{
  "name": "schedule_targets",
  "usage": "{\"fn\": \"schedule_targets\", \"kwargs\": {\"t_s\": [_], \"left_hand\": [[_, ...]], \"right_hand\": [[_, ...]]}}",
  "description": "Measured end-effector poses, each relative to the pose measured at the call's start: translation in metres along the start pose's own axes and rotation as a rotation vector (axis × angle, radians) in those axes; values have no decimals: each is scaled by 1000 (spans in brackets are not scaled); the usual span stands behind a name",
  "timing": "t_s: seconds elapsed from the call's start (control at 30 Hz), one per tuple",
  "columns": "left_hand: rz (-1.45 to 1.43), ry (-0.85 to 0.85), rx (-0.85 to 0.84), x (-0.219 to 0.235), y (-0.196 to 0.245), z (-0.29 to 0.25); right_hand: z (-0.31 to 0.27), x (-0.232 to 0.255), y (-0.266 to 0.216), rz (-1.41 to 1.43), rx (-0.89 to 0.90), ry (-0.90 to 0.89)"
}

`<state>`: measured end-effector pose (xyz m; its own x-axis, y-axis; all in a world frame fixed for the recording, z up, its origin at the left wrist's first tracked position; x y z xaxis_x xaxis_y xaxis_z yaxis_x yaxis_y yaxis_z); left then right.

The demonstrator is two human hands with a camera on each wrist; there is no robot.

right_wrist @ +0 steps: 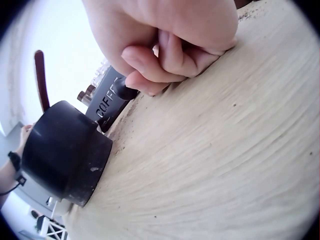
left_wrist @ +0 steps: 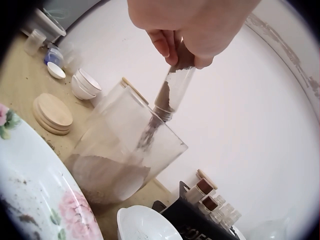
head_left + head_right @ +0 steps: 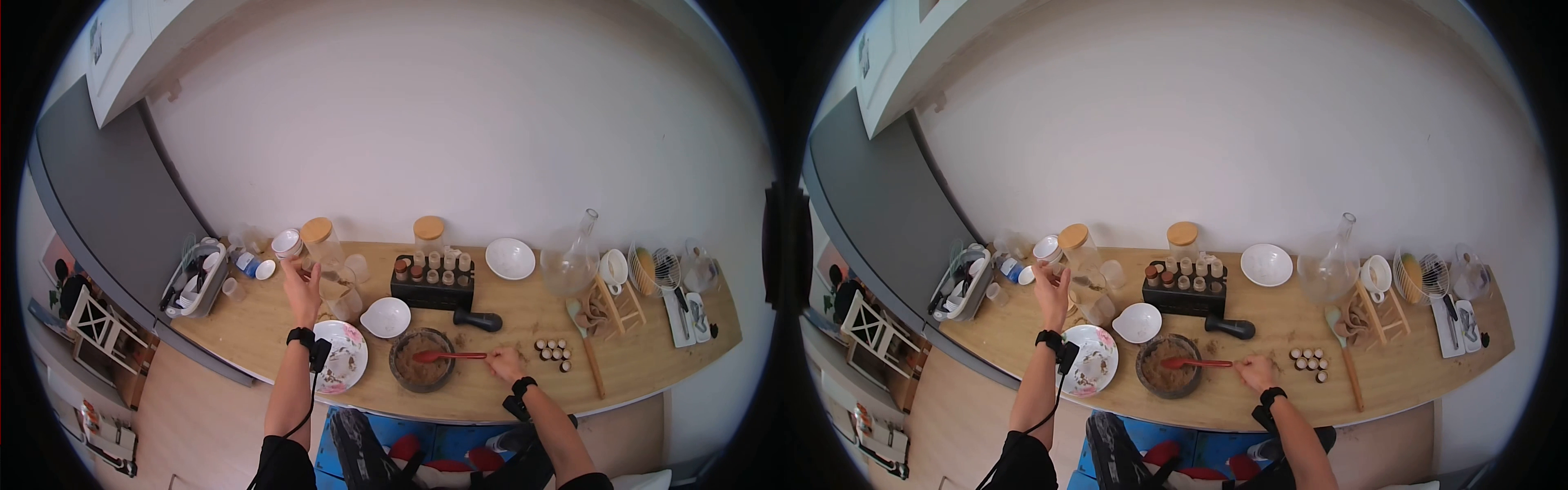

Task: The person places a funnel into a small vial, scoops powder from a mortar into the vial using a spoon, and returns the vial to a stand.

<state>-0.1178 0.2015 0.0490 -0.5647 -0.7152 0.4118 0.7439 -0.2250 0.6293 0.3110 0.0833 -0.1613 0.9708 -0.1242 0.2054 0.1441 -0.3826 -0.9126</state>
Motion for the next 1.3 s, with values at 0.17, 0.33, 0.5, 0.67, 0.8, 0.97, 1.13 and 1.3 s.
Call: {"fn": "schedule_targets", "kwargs": {"t_s": [0.17,0.33,0.5,0.67,0.8,0.97,1.13,1.3], "left_hand": [[191,-137,-60,-18,-24,-4],[88,-64,-7,-16,-2,-2],[193,-169,-99,-37,-29,-3],[159,-113,-12,-27,-12,-4],[295,-175,-67,-38,-36,-8],[88,4,19,-18,-7,-5],[203,-149,-63,-36,-17,-10],[255,-146,-124,-33,-12,-5]], "right_hand": [[3,-1,1,-11,61,-29],[1,0,-3,-20,59,-7],[3,1,-2,-38,68,3],[-2,-2,-9,-21,57,-17],[8,0,1,-35,104,3],[1,-3,-7,-1,70,-19],[1,-1,-4,-53,77,9],[-1,-3,-5,-22,69,-4]]}}
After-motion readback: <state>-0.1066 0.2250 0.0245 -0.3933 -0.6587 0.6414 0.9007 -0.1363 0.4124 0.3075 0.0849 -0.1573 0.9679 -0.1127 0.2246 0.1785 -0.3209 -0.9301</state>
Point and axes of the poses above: each hand's wrist, its own z-axis towards the middle knuckle, its own x-axis out of the back of the hand, y = z × x, the point moved 5 cm from there along z, towards the middle knuckle, and after that the axes turned 14 degrees about z, right-handed, at the moved point
